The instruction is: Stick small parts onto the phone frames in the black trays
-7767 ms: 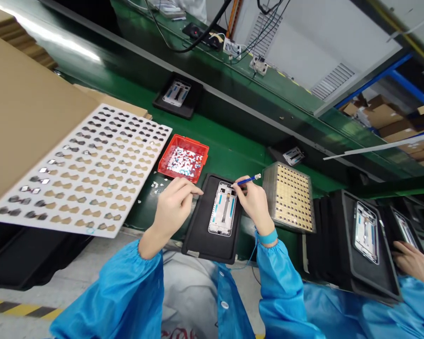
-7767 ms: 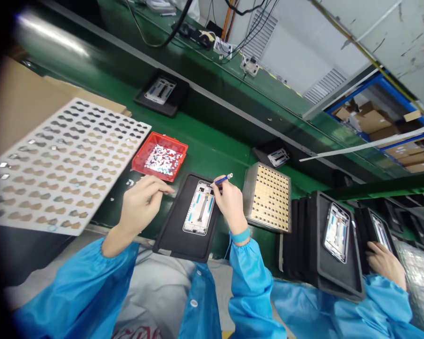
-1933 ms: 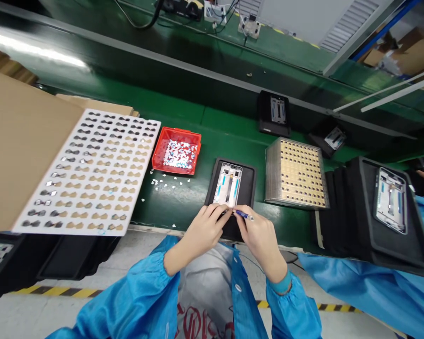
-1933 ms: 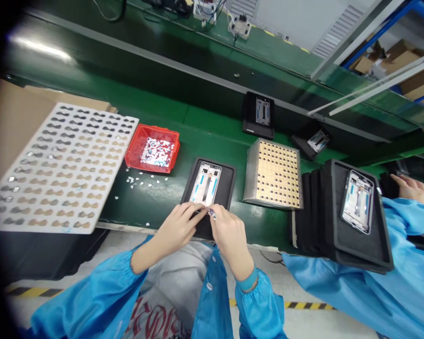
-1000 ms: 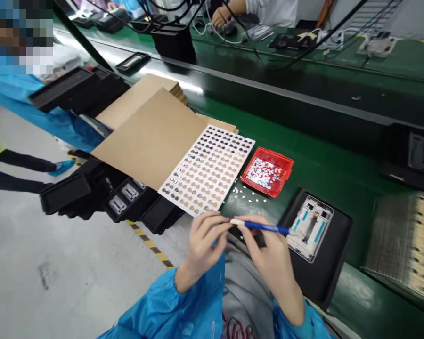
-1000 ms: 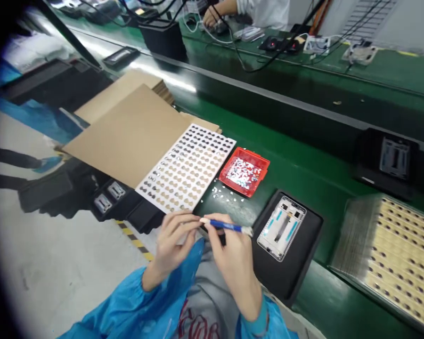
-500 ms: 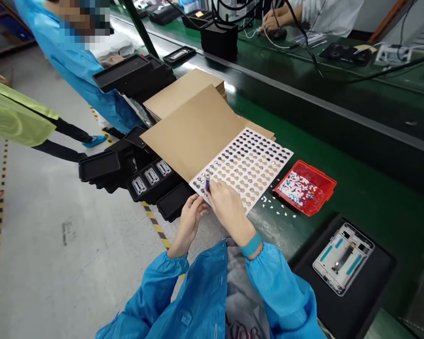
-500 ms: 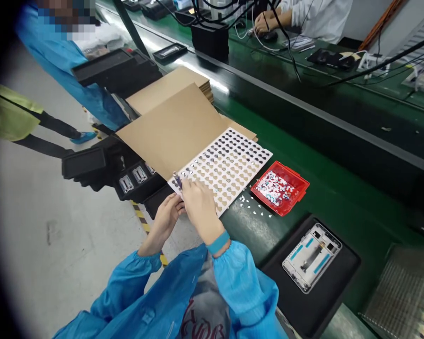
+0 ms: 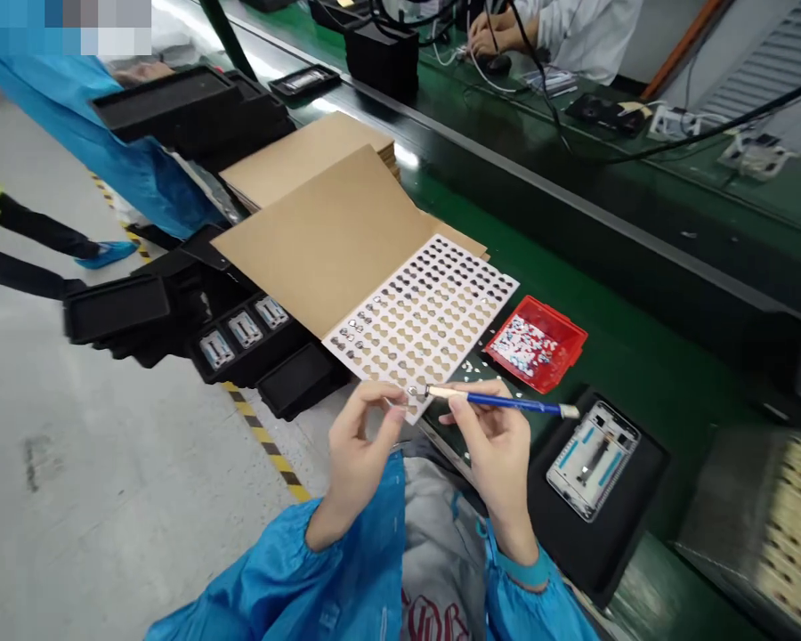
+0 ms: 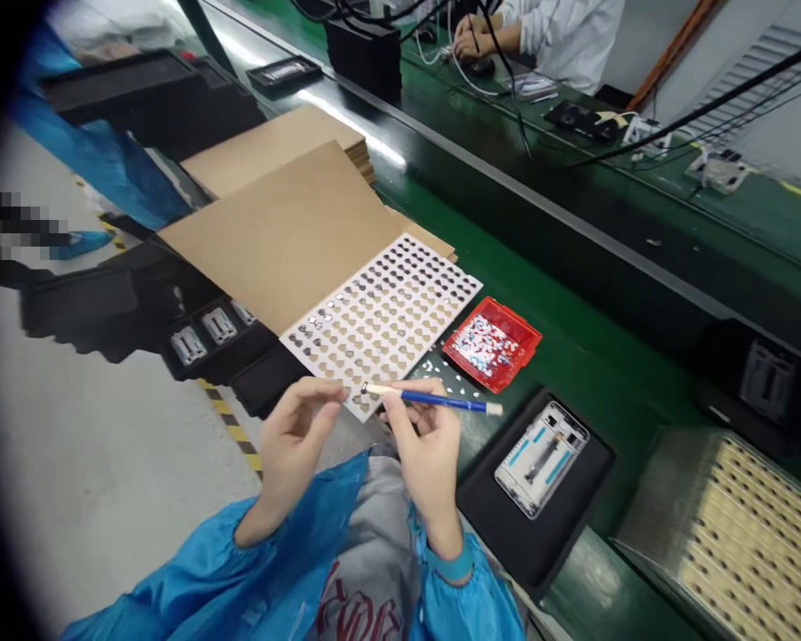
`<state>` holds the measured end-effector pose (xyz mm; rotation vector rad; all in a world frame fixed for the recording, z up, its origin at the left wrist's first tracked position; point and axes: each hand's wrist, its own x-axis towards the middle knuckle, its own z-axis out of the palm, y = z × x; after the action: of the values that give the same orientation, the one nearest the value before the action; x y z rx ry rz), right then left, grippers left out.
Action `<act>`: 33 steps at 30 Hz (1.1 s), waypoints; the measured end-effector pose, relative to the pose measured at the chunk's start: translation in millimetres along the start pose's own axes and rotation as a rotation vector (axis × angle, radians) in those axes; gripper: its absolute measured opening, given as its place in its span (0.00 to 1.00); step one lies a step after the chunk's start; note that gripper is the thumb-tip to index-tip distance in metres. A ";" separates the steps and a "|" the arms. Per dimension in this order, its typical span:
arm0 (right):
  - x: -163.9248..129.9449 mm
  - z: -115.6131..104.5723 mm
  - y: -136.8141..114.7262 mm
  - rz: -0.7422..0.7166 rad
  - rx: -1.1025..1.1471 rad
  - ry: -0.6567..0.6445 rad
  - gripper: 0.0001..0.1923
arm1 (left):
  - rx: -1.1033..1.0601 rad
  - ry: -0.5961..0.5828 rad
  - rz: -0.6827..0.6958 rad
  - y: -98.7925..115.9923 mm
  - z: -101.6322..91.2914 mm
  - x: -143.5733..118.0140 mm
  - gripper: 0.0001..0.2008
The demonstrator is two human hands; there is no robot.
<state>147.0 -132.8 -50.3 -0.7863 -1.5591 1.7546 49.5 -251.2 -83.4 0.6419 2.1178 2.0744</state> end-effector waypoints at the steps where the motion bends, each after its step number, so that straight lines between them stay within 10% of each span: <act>1: -9.3 -8.6 -1.6 -0.031 -0.030 0.060 0.12 | -0.057 -0.097 -0.018 7.6 10.5 -5.7 0.04; 9: -75.1 -77.2 -2.8 -0.374 -0.421 0.387 0.04 | -0.295 -0.560 -0.306 22.4 84.9 -39.0 0.05; 18: -61.7 -181.5 -8.2 -0.068 -0.420 0.588 0.13 | -0.228 -0.931 -0.216 11.4 132.7 -69.5 0.06; 24: -13.3 -229.4 15.8 -0.059 -0.783 0.582 0.16 | -0.179 -0.840 -0.035 12.1 140.5 -59.3 0.05; 33: -4.0 -237.3 15.0 0.053 -1.272 0.452 0.12 | 0.259 -0.415 0.598 6.0 167.2 15.1 0.08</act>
<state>336.1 5.5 -91.5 -1.6375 -2.2047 0.3316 98.0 -90.3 -84.6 1.7476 2.1185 1.6628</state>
